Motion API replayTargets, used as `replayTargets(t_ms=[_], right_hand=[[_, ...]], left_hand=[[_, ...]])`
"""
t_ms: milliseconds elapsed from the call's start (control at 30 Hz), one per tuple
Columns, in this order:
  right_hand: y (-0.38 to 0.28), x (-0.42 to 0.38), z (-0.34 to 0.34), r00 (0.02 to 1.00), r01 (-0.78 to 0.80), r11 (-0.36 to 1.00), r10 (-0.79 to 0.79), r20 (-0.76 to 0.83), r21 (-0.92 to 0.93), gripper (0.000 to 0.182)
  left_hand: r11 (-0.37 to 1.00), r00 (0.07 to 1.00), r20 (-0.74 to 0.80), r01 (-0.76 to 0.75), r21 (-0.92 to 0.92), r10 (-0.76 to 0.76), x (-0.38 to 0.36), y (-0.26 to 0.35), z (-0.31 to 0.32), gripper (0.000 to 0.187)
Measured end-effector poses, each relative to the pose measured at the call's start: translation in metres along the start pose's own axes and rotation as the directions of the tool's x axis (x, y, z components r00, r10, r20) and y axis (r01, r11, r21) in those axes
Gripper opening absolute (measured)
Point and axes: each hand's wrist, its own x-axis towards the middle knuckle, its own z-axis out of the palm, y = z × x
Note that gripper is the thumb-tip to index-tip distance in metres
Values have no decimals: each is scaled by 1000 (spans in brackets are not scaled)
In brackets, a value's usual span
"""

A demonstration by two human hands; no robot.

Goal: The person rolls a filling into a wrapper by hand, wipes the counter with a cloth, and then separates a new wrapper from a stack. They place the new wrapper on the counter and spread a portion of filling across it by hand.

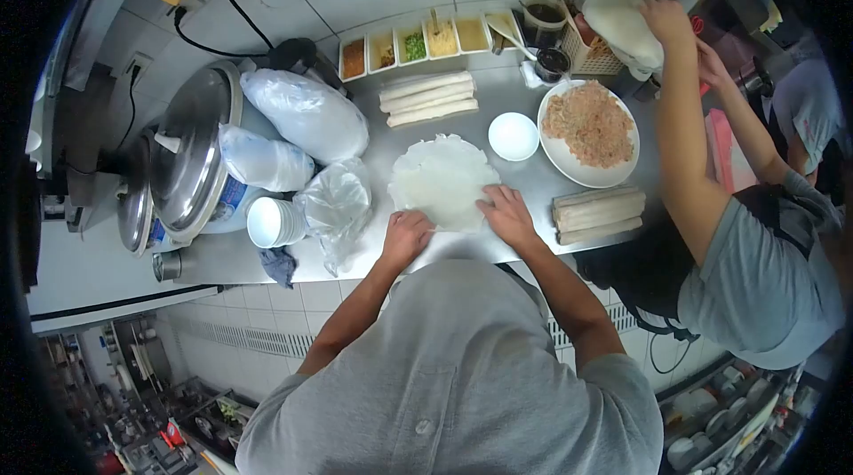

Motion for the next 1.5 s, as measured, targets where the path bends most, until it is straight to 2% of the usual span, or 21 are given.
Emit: replayTargets(t_ms=[167, 233, 300, 333, 367, 433, 467, 500, 533, 567, 600, 633, 667, 700, 733, 900, 1100, 1167, 1233, 1333, 1500], right_hand=[[-4, -19, 0, 1000, 12, 1000, -12, -25, 4, 26], [-7, -24, -6, 997, 60, 998, -59, 48, -14, 25], [-15, -24, -27, 993, 85, 996, -86, 83, 20, 26], [-21, -24, -36, 986, 111, 992, -117, 118, 55, 28], [-22, -20, -39, 986, 107, 993, -114, 119, 58, 28], [-17, -2, -42, 983, -38, 979, 1, 184, 200, 32], [-16, 7, -37, 996, 0, 978, -19, 89, 208, 28], [-13, 17, -24, 996, 0, 978, -19, 90, 209, 28], [-11, 27, -10, 999, 36, 977, -36, -3, 210, 31], [-9, 32, 2, 994, 73, 976, -54, -96, 207, 34], [-12, 34, 7, 994, 73, 976, -53, -98, 205, 34], [-14, 37, 9, 997, 47, 994, -41, -61, 96, 40], [-14, 40, 10, 999, 24, 1000, -24, -27, -15, 46], [-11, 39, 12, 999, 23, 1000, -23, -28, -18, 46], [-9, 34, 14, 1000, 31, 999, -31, 2, -19, 51], [-6, 31, 11, 998, 30, 1000, -30, 50, -8, 55], [6, 26, 19, 990, -41, 992, 57, -130, 122, 50], [11, 19, 21, 998, -52, 998, 53, -38, 17, 47], [8, 17, 15, 998, -36, 999, 37, -51, 9, 46], [4, 22, 1, 997, -38, 999, 37, -62, -17, 44], [-4, 20, -1, 985, -137, 983, 123, -117, -119, 43]], left_hand=[[1000, 997, 79, -12, 1, 11, -13, 5, -2, 13], [1000, 994, 105, -7, -8, 7, -14, 7, -12, 12], [1000, 956, 293, 14, -18, -8, -15, 9, -27, 13], [1000, 955, 298, 16, -17, -10, -12, 14, -34, 13], [1000, 950, 313, 11, -23, -4, -7, 18, -42, 14], [999, 944, 330, 9, -32, 2, 9, 20, -44, 15], [991, 944, 322, 102, -84, -70, 23, 22, -38, 20], [972, 938, 316, 192, -134, -142, 36, 24, -32, 26], [972, 938, 315, 191, -134, -141, 45, 24, -19, 26], [988, 980, 157, 132, -85, -118, 53, 23, -1, 36], [996, 997, -3, 81, -28, -81, 54, 19, 16, 46], [997, 997, -7, 76, -28, -77, 51, 16, 29, 46], [991, 995, -21, 99, 88, -97, 46, 12, 40, 55], [972, 992, -35, 124, 201, -119, 43, 14, 44, 64], [971, 990, 29, 130, 200, -139, 39, 11, 43, 69], [978, 991, 24, 123, 170, -129, 35, 8, 43, 67], [985, 995, -22, 97, 140, -95, 48, -2, 35, 63], [981, 996, -32, 90, 170, -86, 53, -5, 33, 62], [992, 996, 84, -19, 126, 9, 64, -6, 30, 59], [986, 993, 98, -73, 152, 59, 70, -11, 29, 58], [987, 990, 140, -37, 157, 15, 83, -9, 32, 58]])
